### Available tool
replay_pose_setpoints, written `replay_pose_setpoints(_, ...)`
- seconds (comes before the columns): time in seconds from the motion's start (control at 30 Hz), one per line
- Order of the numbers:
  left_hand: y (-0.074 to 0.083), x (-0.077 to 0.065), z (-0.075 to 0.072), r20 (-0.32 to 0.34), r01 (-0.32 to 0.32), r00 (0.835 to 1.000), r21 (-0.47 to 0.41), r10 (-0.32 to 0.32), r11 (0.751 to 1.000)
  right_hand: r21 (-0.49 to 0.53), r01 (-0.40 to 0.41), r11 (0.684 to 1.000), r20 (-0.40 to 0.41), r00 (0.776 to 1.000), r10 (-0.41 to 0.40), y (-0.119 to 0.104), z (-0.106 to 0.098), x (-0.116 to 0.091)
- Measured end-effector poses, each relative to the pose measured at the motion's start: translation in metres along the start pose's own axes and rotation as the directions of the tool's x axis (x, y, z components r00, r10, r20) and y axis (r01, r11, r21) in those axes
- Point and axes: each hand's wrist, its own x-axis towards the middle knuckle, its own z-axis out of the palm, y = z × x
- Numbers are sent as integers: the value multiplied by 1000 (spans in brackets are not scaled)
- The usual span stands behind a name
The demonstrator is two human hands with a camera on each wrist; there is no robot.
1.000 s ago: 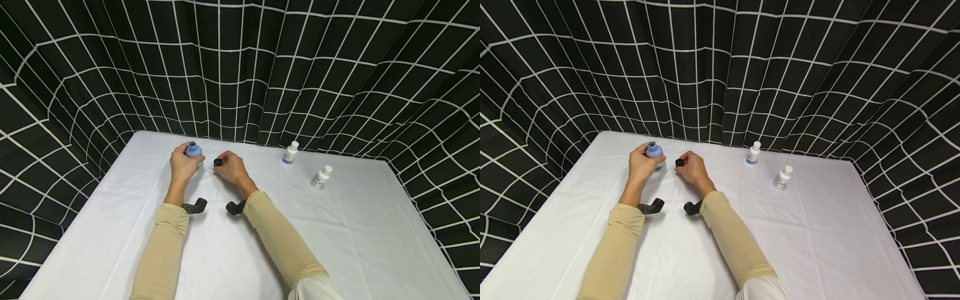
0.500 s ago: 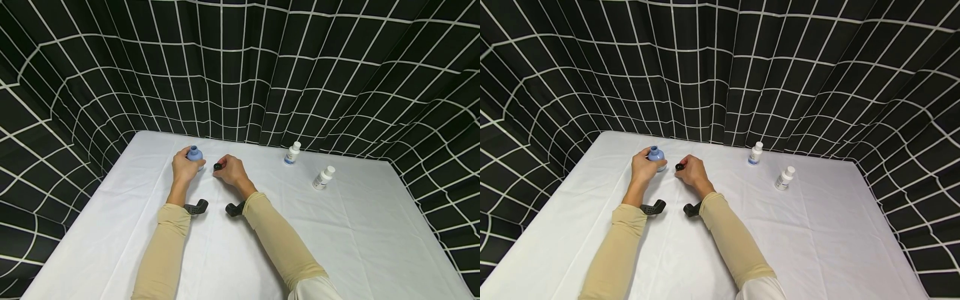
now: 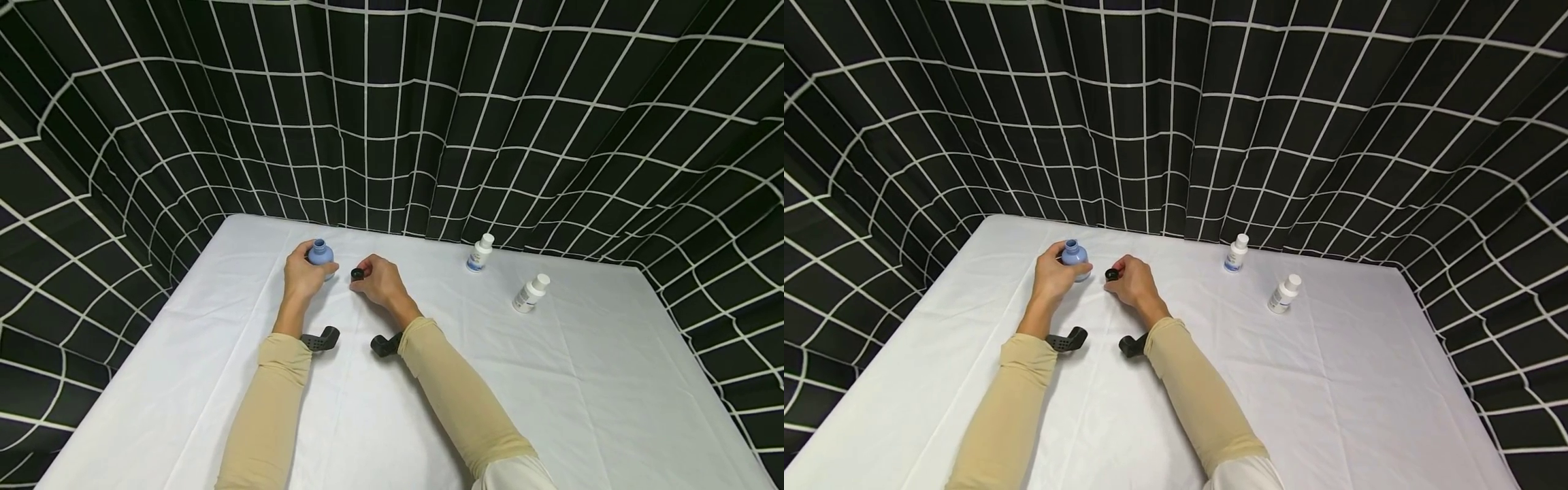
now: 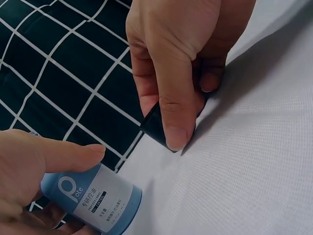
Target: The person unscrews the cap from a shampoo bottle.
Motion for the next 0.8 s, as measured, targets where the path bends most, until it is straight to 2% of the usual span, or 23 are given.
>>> replay_pose_setpoints(0.3,10,-2,0,-3,-3,1000,-14,3,1000,-23,65,998,-6,998,-65,-3,-9,-8)
replay_pose_setpoints(0.53,26,-10,-2,-27,-72,997,46,73,996,30,75,997,-64,995,-73,-3,-42,-24)
replay_pose_setpoints(0.8,35,-17,2,-89,-96,991,94,104,991,92,78,993,-214,975,-57,14,-83,-44)
